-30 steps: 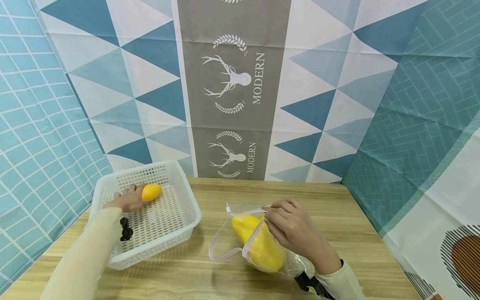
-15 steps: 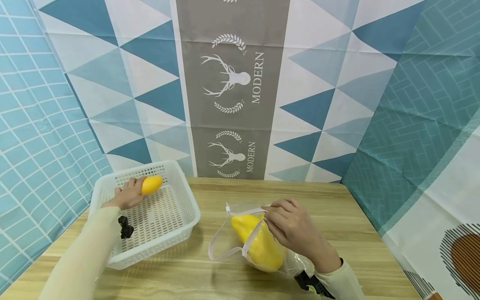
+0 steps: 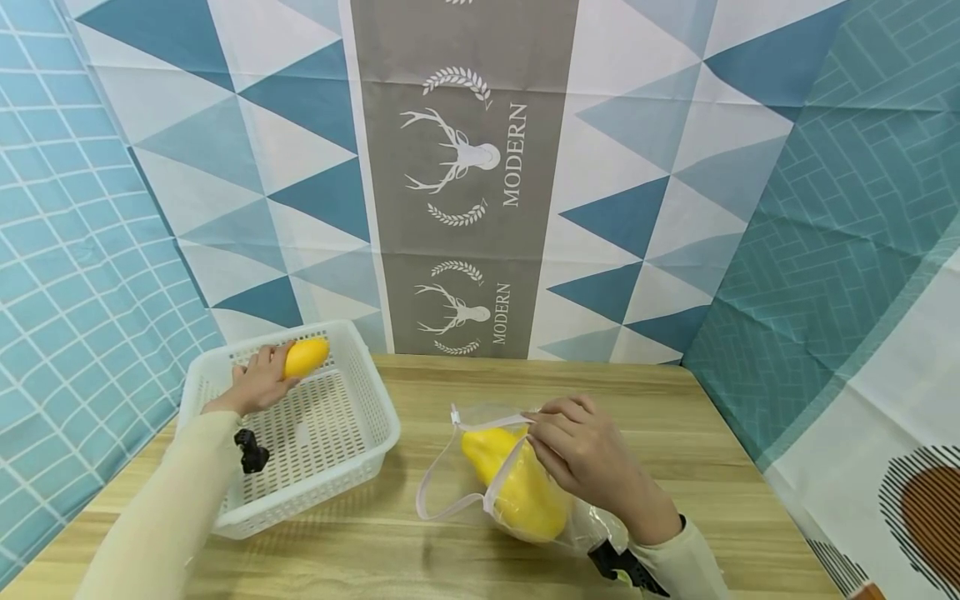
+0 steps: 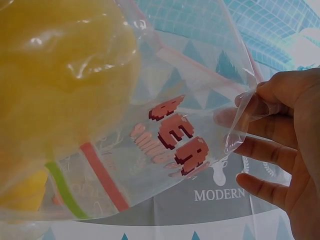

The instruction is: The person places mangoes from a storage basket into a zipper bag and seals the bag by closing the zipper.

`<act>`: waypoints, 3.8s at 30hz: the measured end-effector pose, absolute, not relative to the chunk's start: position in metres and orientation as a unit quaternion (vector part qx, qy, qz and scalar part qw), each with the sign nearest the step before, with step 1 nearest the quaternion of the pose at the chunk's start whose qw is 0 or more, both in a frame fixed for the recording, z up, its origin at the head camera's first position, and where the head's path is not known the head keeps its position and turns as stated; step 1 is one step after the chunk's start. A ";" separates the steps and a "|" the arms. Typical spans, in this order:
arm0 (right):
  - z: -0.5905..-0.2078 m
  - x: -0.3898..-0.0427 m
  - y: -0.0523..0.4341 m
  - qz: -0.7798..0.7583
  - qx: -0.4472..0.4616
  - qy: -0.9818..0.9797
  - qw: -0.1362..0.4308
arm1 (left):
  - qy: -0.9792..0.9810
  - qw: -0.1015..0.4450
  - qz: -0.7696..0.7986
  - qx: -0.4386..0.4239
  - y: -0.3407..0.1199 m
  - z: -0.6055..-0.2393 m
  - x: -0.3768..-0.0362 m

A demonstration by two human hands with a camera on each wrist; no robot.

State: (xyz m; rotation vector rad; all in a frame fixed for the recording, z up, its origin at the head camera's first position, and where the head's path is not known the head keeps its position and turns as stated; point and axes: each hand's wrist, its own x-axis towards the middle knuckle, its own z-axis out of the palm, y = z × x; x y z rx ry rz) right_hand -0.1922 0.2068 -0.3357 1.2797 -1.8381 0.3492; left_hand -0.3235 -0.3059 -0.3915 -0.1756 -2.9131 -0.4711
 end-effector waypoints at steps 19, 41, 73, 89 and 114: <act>-0.335 -0.192 0.210 0.138 0.504 -0.743 0.418 | -0.969 0.139 -0.179 -0.098 -0.300 -0.368 -0.324; -0.335 -0.192 0.211 0.136 0.507 -0.741 0.419 | -0.963 0.151 -0.148 -0.169 -0.274 -0.342 -0.306; -0.335 -0.191 0.212 0.136 0.503 -0.747 0.413 | -0.938 0.194 -0.070 -0.277 -0.228 -0.313 -0.275; -0.334 -0.192 0.212 0.133 0.500 -0.753 0.407 | -0.927 0.197 -0.070 -0.310 -0.214 -0.312 -0.259; -0.335 -0.192 0.211 0.133 0.503 -0.751 0.407 | -0.854 0.284 -0.052 -0.433 -0.179 -0.317 -0.221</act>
